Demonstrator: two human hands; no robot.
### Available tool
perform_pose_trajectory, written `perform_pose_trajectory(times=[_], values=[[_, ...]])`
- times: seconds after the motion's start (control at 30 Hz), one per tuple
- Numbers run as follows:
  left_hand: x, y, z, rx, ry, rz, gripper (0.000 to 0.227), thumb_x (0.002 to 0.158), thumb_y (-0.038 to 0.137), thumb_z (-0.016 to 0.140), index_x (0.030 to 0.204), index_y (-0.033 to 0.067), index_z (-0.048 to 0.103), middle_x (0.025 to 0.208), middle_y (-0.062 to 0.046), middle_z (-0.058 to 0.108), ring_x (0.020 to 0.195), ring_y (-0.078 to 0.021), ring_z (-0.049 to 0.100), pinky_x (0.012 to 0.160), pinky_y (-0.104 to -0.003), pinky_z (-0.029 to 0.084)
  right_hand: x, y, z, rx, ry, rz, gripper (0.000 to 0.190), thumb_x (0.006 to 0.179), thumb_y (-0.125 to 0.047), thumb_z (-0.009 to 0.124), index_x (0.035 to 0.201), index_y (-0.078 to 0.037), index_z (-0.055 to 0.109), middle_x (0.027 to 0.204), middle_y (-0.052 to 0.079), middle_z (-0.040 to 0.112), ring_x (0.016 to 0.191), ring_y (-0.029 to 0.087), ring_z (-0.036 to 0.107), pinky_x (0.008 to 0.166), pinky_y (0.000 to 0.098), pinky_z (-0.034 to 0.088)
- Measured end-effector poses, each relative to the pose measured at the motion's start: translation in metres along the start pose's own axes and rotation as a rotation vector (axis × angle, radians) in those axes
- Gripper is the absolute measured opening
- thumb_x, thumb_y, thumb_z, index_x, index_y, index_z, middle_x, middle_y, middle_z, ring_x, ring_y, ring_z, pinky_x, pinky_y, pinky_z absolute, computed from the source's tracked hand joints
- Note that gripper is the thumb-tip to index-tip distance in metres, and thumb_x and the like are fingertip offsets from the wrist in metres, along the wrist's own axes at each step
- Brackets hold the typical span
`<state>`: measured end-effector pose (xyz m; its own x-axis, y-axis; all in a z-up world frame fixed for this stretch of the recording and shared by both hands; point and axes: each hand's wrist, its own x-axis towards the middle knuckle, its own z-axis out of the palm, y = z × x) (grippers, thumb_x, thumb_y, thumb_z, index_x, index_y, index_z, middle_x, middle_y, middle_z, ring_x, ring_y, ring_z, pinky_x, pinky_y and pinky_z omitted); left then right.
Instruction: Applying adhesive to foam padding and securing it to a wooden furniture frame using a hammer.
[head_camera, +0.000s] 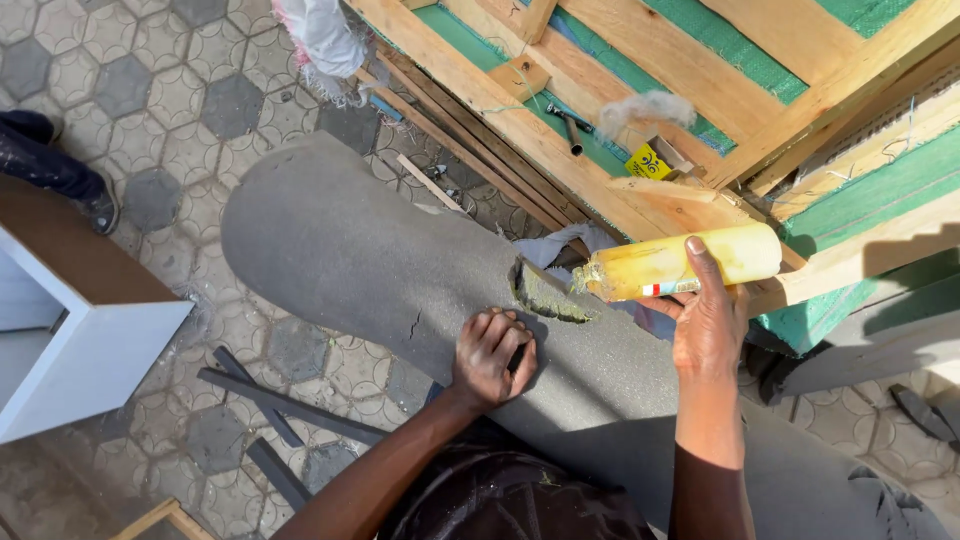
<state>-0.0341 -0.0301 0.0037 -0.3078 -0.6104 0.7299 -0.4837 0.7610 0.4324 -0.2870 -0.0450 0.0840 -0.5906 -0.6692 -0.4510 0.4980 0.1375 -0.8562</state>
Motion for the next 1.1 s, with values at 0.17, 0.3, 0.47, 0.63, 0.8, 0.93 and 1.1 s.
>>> perform_pose_trajectory(times=[0.17, 0.3, 0.47, 0.63, 0.8, 0.93, 1.1], values=[[0.007, -0.008, -0.02, -0.129, -0.058, -0.017, 0.018, 0.094, 0.023, 0.066, 0.085, 0.008, 0.07, 0.084, -0.01, 0.065, 0.082, -0.0289, 0.07, 0.088, -0.041, 0.056, -0.019, 0.008, 0.018, -0.059, 0.11, -0.031, 0.049, 0.087, -0.041, 0.086, 0.115, -0.011, 0.058, 0.106, 0.009, 0.073, 0.094, 0.035, 0.077, 0.069, 0.0598, 0.066], [0.003, -0.012, -0.052, -0.314, -0.294, -0.148, 0.02, 0.097, 0.024, 0.064, 0.099, 0.0051, 0.07, 0.099, -0.01, 0.064, 0.095, -0.0299, 0.065, 0.094, -0.049, 0.045, -0.057, 0.008, 0.046, -0.12, 0.377, 0.072, 0.043, 0.074, -0.045, 0.081, 0.104, -0.017, 0.068, 0.098, -0.002, 0.061, 0.073, 0.022, 0.064, 0.07, 0.051, 0.068], [0.024, -0.042, -0.078, -0.513, -0.382, -0.195, 0.02, 0.098, 0.021, 0.061, 0.11, 0.0053, 0.06, 0.108, -0.012, 0.062, 0.1, -0.0285, 0.061, 0.088, -0.045, 0.047, -0.101, 0.004, 0.057, -0.24, 0.411, -0.02, 0.049, 0.082, -0.044, 0.072, 0.12, -0.014, 0.062, 0.101, -0.001, 0.067, 0.094, 0.025, 0.076, 0.076, 0.0523, 0.068], [0.016, -0.112, -0.077, -0.322, -0.388, -0.07, 0.023, 0.094, 0.021, 0.069, 0.113, 0.0102, 0.061, 0.112, -0.007, 0.061, 0.099, -0.0218, 0.054, 0.084, -0.037, 0.045, -0.125, 0.007, 0.065, -0.308, 0.469, -0.105, 0.046, 0.081, -0.042, 0.077, 0.114, -0.012, 0.067, 0.097, -0.006, 0.062, 0.087, 0.007, 0.061, 0.049, 0.0225, 0.049], [0.037, -0.125, -0.093, -0.298, -0.442, -0.078, 0.018, 0.096, 0.017, 0.068, 0.11, 0.0059, 0.071, 0.104, -0.014, 0.067, 0.101, -0.0314, 0.068, 0.09, -0.047, 0.055, -0.129, 0.011, 0.086, -0.553, 0.286, -0.212, 0.058, 0.09, -0.027, 0.086, 0.127, 0.005, 0.054, 0.103, 0.02, 0.065, 0.085, 0.036, 0.07, 0.06, 0.0517, 0.065], [0.042, -0.109, -0.098, -0.239, -0.39, 0.015, 0.021, 0.097, 0.021, 0.069, 0.109, 0.0041, 0.071, 0.107, -0.013, 0.067, 0.103, -0.0327, 0.069, 0.092, -0.045, 0.055, -0.125, 0.016, 0.106, -0.689, 0.117, -0.245, 0.062, 0.093, -0.028, 0.085, 0.13, 0.009, 0.051, 0.107, 0.025, 0.064, 0.094, 0.041, 0.069, 0.065, 0.0538, 0.064], [0.05, -0.101, -0.086, -0.145, -0.338, 0.095, 0.035, 0.1, 0.027, 0.063, 0.121, -0.0004, 0.068, 0.118, -0.019, 0.067, 0.113, -0.0379, 0.068, 0.098, -0.048, 0.056, -0.135, -0.005, 0.134, -0.577, 0.031, -0.247, 0.061, 0.095, -0.034, 0.079, 0.13, 0.007, 0.05, 0.107, 0.018, 0.063, 0.099, 0.032, 0.07, 0.069, 0.0508, 0.067]])
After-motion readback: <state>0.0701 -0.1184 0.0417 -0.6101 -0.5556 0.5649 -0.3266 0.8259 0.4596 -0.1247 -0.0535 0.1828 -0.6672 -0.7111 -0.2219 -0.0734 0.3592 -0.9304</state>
